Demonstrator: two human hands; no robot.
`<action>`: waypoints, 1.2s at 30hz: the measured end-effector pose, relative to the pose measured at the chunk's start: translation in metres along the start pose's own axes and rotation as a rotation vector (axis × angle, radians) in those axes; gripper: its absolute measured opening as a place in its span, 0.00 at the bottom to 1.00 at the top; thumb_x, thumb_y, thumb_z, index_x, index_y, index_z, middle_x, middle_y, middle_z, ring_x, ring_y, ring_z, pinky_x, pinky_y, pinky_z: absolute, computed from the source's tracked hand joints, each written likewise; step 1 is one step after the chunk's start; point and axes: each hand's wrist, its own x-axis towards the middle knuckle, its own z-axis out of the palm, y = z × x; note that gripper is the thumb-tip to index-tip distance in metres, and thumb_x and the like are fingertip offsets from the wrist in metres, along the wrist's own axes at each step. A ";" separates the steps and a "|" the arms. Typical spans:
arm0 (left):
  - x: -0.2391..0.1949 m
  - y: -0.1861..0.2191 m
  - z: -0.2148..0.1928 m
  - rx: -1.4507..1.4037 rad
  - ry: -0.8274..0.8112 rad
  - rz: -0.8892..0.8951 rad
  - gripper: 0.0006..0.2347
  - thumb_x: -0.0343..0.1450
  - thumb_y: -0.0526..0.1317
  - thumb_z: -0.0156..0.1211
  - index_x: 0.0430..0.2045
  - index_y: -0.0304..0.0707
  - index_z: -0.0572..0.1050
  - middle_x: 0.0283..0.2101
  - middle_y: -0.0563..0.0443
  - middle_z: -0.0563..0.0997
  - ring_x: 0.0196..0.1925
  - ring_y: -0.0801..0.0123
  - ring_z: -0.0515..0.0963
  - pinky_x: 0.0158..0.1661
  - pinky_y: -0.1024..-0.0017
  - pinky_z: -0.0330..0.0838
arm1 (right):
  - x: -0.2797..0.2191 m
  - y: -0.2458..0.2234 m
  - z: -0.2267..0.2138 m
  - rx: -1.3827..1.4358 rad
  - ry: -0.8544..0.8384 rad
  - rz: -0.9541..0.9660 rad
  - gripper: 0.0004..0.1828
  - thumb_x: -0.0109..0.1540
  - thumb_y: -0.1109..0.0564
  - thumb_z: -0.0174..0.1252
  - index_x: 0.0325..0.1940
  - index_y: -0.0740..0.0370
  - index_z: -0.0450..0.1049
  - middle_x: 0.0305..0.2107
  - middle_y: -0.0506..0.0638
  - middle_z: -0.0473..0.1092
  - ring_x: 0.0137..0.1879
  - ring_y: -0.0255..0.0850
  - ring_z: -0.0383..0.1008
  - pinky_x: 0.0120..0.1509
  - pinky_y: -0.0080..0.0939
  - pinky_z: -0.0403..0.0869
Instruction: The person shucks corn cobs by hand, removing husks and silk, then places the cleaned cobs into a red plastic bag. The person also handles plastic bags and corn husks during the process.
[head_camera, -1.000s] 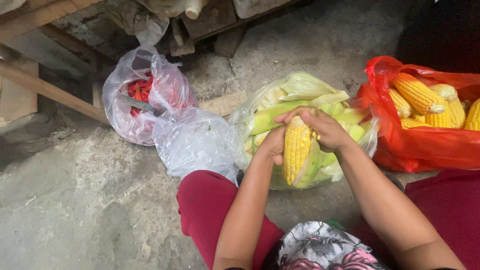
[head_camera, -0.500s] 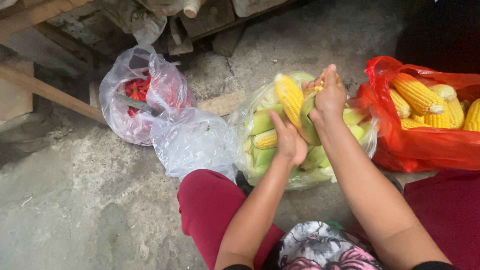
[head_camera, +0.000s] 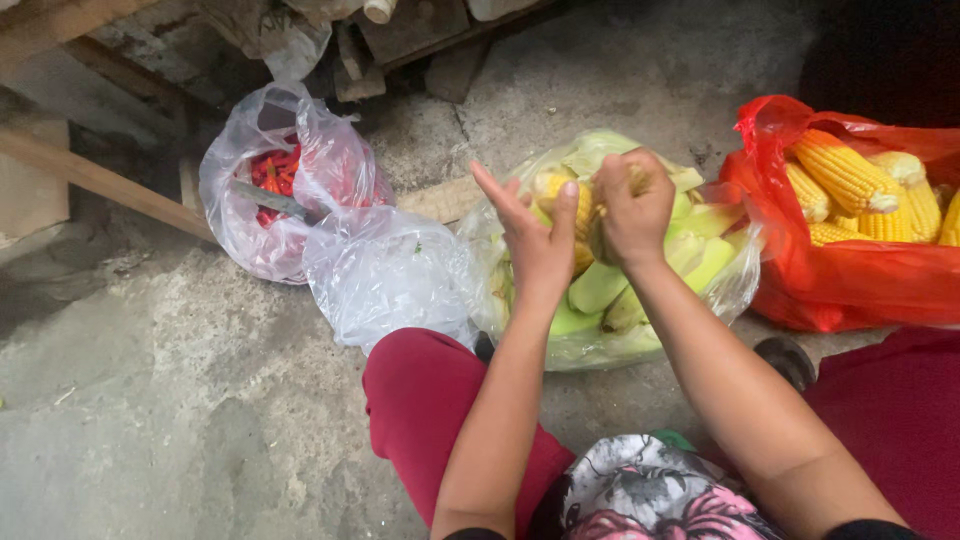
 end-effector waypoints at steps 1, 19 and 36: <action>0.005 0.001 0.003 -0.158 -0.025 -0.013 0.47 0.73 0.52 0.58 0.73 0.36 0.25 0.78 0.29 0.34 0.75 0.38 0.55 0.72 0.49 0.50 | -0.005 -0.007 0.005 0.045 -0.073 -0.030 0.15 0.71 0.53 0.60 0.35 0.62 0.66 0.28 0.46 0.70 0.33 0.32 0.67 0.40 0.34 0.69; 0.177 -0.066 -0.105 -0.973 0.355 -0.358 0.24 0.65 0.27 0.58 0.55 0.30 0.56 0.29 0.40 0.72 0.26 0.55 0.75 0.28 0.53 0.79 | -0.020 -0.080 -0.016 0.228 -0.468 -0.147 0.20 0.66 0.70 0.62 0.25 0.60 0.62 0.22 0.46 0.65 0.29 0.34 0.65 0.43 0.38 0.71; 0.089 0.058 -0.069 -0.840 0.067 0.090 0.32 0.72 0.24 0.52 0.73 0.47 0.51 0.33 0.45 0.75 0.30 0.62 0.78 0.34 0.65 0.77 | 0.021 -0.058 0.000 -0.685 -0.857 0.231 0.52 0.39 0.41 0.81 0.66 0.53 0.73 0.56 0.54 0.68 0.65 0.45 0.67 0.70 0.47 0.68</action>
